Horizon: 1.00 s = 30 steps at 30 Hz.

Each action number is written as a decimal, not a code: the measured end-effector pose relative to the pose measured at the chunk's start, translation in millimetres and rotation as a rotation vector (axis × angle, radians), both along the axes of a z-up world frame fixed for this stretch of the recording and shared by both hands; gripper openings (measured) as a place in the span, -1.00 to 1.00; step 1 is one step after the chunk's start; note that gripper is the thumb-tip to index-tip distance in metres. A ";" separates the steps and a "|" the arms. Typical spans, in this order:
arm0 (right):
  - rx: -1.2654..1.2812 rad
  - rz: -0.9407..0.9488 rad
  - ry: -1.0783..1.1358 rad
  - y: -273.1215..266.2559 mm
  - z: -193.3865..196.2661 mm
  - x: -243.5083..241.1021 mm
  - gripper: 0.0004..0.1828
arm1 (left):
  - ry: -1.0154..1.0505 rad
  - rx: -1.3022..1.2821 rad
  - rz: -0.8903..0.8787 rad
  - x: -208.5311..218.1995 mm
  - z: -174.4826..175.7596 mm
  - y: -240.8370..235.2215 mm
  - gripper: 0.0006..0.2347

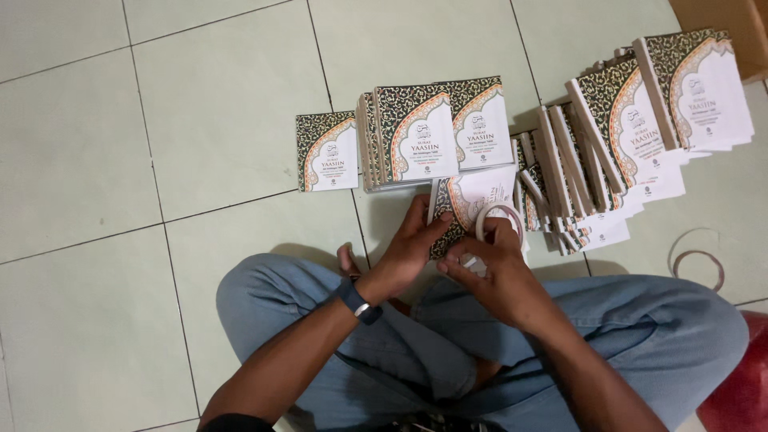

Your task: The person sits on the floor and repeatedly picks up small books from a stack, applies clear tape to the spine, and places them into a separate stack. The person handles the books and tape by hand throughout the process.

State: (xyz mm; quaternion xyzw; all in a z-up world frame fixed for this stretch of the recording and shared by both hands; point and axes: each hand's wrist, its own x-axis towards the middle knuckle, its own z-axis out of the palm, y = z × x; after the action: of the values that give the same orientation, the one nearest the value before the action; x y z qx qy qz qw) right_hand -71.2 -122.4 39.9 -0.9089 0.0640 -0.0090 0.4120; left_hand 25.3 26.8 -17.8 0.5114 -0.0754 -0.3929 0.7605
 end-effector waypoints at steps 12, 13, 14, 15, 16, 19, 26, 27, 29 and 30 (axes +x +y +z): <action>0.081 -0.027 0.228 -2.4 -9.7 -0.8 -0.78 | -0.006 0.010 -0.014 -4.5 3.4 -1.8 -0.72; 0.071 -0.038 0.181 -1.1 -15.0 -2.3 -0.78 | -0.007 0.003 0.010 -6.5 7.1 -1.7 -0.73; 0.060 -0.049 0.135 0.3 -20.5 -3.7 -0.77 | -0.009 -0.004 0.034 -8.4 10.7 -1.3 -0.74; 0.061 -0.051 0.135 0.9 -21.2 -3.7 -0.77 | -0.009 -0.003 0.032 -7.5 13.9 -1.0 -0.74; 0.081 -0.064 0.128 1.4 -21.9 -3.6 -0.77 | -0.007 -0.005 0.029 -6.6 17.1 -0.7 -0.72; 0.086 -0.080 0.113 3.4 -18.2 -2.4 -0.76 | 0.000 -0.016 0.024 -5.3 24.0 -0.8 -0.70; 0.079 -0.111 0.065 5.5 -21.9 -2.3 -0.76 | 0.064 -0.029 0.105 -9.4 35.2 -3.1 -0.73; 0.080 -0.112 0.064 5.8 -22.3 -2.2 -0.76 | 0.063 -0.028 0.104 -9.6 36.6 -2.7 -0.73; 0.104 -0.138 0.084 5.9 -23.2 -1.9 -0.74 | 0.123 -0.047 0.120 -9.8 39.5 -2.6 -0.74; 0.105 -0.139 0.085 6.6 -22.9 -1.5 -0.74 | 0.123 -0.046 0.118 -9.6 39.0 -2.6 -0.74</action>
State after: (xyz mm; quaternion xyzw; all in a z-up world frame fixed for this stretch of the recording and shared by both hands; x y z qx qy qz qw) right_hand -72.7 -115.9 17.0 -0.8791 0.1449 0.0041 0.4541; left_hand 15.7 24.2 21.2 0.4724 -0.0070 -0.3762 0.7971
